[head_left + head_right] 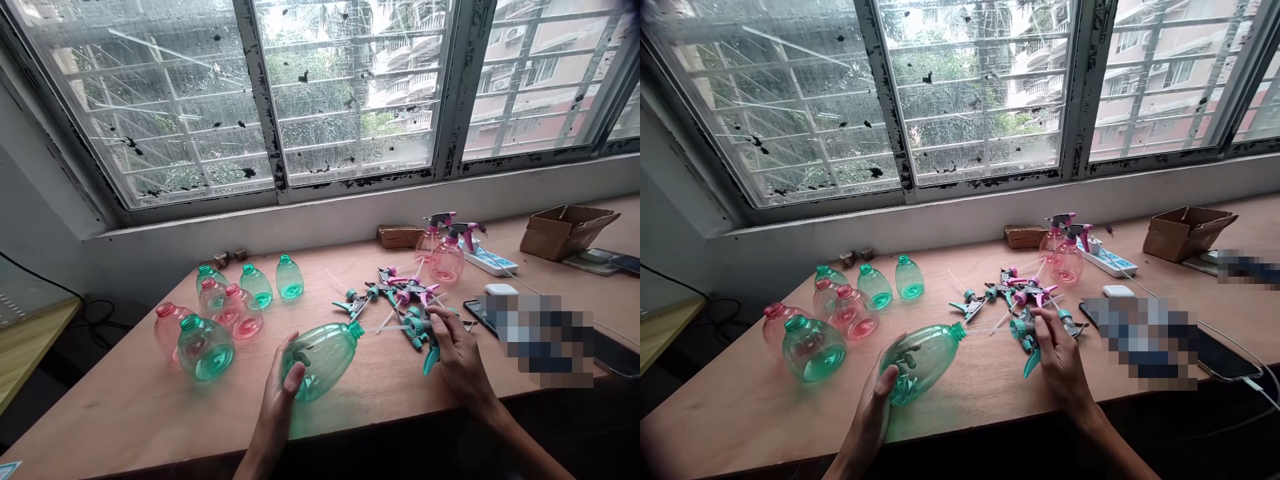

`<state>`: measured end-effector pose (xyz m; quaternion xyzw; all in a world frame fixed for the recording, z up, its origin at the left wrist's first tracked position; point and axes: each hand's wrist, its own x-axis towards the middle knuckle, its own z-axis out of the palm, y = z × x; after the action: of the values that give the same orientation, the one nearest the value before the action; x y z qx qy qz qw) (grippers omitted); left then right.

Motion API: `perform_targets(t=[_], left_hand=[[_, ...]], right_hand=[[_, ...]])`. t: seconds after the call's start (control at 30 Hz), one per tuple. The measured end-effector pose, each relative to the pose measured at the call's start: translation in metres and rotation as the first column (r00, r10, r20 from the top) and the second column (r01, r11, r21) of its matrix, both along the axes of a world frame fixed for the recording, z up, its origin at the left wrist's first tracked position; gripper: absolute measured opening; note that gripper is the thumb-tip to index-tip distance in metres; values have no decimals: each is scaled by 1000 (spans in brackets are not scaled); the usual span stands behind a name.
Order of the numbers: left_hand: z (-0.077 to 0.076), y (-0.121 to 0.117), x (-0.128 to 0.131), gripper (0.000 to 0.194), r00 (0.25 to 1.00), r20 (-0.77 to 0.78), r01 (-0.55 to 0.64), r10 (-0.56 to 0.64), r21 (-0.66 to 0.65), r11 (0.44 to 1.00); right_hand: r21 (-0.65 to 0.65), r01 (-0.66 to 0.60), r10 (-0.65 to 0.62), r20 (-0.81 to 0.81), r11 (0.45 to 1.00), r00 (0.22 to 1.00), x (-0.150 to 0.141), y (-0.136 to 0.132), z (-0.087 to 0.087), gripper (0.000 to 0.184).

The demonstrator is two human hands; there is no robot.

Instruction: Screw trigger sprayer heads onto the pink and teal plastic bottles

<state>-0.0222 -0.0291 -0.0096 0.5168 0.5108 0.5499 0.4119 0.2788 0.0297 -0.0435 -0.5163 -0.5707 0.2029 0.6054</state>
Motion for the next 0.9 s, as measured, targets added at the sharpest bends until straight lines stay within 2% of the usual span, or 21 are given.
perform_targets(t=[0.1, 0.17, 0.23, 0.3, 0.37, 0.47, 0.57, 0.63, 0.77, 0.9], left_hand=[[5, -2, 6, 66, 999, -31, 28, -28, -6, 1000], [7, -4, 10, 65, 996, -33, 77, -77, -9, 997], [8, -6, 13, 65, 992, -41, 121, -121, -15, 993], [9, -8, 14, 66, 989, -40, 141, -142, -16, 990], [9, -9, 14, 68, 991, -30, 131, -132, -10, 991], [10, -9, 11, 70, 989, -22, 149, -149, 0, 989], [8, -9, 7, 72, 970, -30, 241, -241, -8, 971], [6, -9, 5, 70, 957, -54, 283, -283, -10, 959], [5, -7, 4, 64, 936, -136, 328, -324, 8, 945], [6, -6, 5, 74, 931, -255, 273, -260, 16, 962]], right_hand=[[-65, -250, 240, -131, 966, 962, -4, -6, 5, 38], [-133, -413, 396, -135, 901, 908, -8, -9, 9, 40], [-224, -497, 489, -96, 838, 867, -14, -11, 14, 39], [-294, -539, 538, -94, 789, 838, -20, -13, 18, 37], [-314, -578, 556, -166, 753, 814, -26, -14, 21, 34], [-289, -666, 578, -336, 688, 744, -32, -16, 22, 36], [-259, -728, 587, -451, 635, 673, -32, -16, 18, 40], [-252, -724, 572, -471, 642, 671, -29, -16, 15, 41], [-265, -663, 542, -407, 700, 735, -24, -16, 13, 45], [-228, -656, 536, -419, 719, 733, -24, -18, 16, 45]])
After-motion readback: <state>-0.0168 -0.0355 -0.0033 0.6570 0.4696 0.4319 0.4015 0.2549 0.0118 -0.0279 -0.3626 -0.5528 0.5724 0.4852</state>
